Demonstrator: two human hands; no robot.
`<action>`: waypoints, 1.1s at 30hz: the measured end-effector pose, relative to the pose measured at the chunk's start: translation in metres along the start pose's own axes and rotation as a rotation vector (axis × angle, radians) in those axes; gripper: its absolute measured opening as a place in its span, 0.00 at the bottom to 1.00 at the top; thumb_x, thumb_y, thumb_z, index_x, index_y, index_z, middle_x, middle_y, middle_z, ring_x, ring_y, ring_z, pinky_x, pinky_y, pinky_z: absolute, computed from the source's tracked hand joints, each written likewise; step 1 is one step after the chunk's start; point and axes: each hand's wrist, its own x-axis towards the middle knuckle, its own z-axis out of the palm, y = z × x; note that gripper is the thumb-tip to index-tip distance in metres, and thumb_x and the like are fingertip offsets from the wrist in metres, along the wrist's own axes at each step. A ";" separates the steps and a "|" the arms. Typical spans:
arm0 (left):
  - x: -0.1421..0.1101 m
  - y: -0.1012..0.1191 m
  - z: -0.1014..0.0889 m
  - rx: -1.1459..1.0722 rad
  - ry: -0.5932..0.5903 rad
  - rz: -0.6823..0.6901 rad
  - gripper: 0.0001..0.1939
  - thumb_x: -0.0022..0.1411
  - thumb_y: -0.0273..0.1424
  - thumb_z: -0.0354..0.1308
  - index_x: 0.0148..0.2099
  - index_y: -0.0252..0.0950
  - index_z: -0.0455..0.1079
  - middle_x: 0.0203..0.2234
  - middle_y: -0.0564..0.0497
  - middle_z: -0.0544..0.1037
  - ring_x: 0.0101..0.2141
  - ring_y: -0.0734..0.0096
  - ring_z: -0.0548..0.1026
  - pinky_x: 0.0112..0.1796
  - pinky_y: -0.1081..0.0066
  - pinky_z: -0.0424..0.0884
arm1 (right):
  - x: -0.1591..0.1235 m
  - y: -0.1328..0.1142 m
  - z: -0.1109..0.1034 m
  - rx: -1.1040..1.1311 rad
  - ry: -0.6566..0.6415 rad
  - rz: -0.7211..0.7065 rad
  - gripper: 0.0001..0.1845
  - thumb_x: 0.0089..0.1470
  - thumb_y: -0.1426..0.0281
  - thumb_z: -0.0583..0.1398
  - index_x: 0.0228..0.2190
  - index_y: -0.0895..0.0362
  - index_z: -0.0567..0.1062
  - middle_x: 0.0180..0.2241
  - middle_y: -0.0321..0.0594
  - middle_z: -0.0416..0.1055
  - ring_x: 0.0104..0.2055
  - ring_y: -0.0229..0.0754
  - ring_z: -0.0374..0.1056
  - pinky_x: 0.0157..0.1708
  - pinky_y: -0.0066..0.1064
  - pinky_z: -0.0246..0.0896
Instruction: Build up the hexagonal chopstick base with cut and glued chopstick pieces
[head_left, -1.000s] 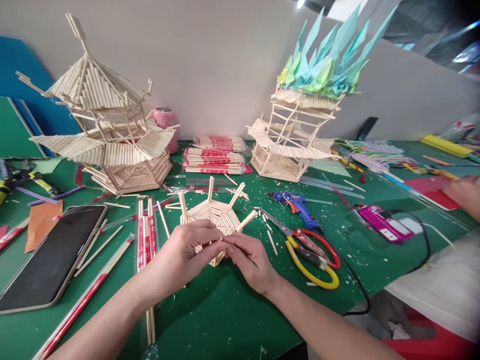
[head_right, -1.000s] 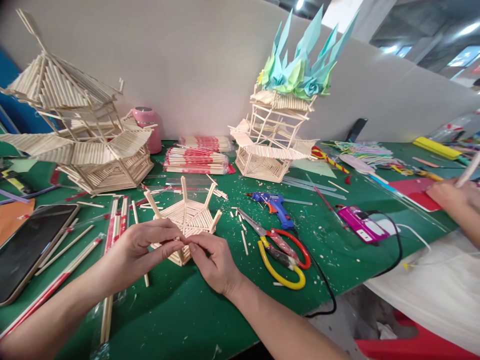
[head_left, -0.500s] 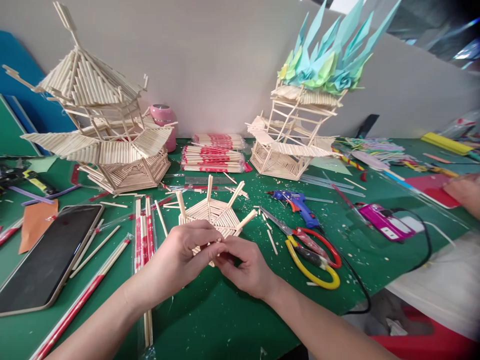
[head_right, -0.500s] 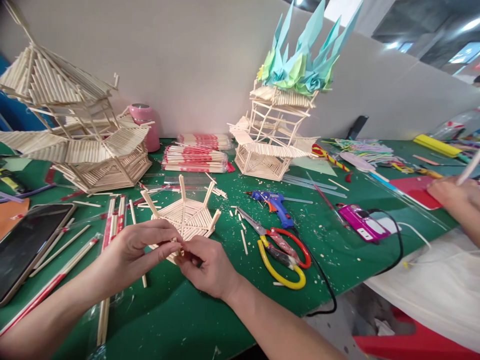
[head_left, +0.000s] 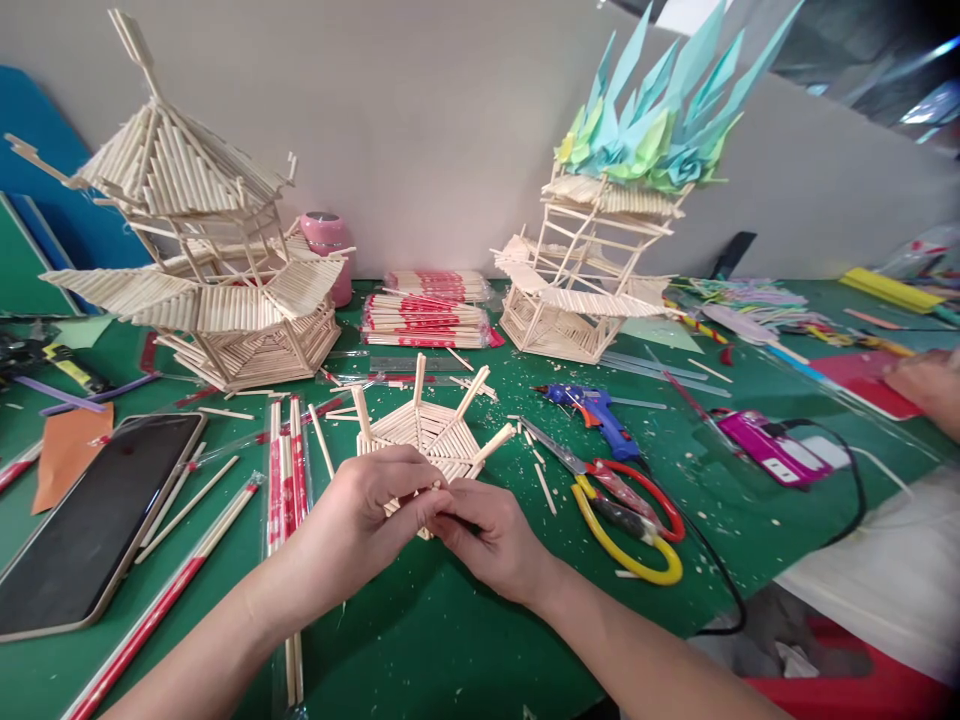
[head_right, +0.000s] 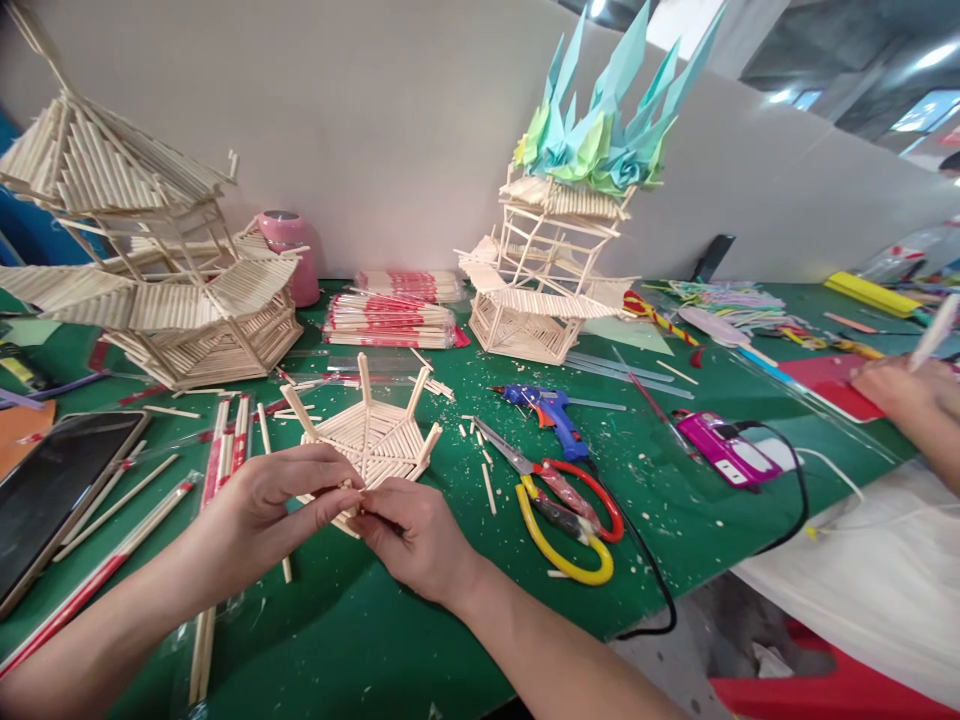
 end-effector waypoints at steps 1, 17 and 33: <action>0.000 0.000 0.000 0.002 0.003 0.005 0.11 0.61 0.27 0.49 0.30 0.33 0.70 0.25 0.51 0.70 0.27 0.74 0.69 0.28 0.74 0.64 | 0.000 0.000 0.000 0.000 0.000 0.002 0.10 0.56 0.71 0.52 0.29 0.58 0.73 0.23 0.38 0.66 0.27 0.38 0.63 0.27 0.27 0.59; 0.000 0.002 0.002 0.007 -0.023 0.000 0.11 0.62 0.27 0.48 0.30 0.32 0.70 0.25 0.51 0.69 0.28 0.73 0.68 0.28 0.74 0.63 | -0.002 0.000 0.001 -0.002 0.002 0.010 0.10 0.56 0.73 0.53 0.29 0.59 0.73 0.23 0.38 0.67 0.27 0.38 0.64 0.27 0.27 0.58; 0.001 0.003 0.003 0.006 -0.016 -0.005 0.11 0.61 0.26 0.48 0.30 0.31 0.70 0.25 0.50 0.69 0.27 0.73 0.67 0.28 0.73 0.62 | -0.001 0.000 0.001 0.001 0.017 -0.012 0.10 0.57 0.72 0.52 0.28 0.58 0.72 0.22 0.37 0.66 0.26 0.37 0.62 0.26 0.27 0.57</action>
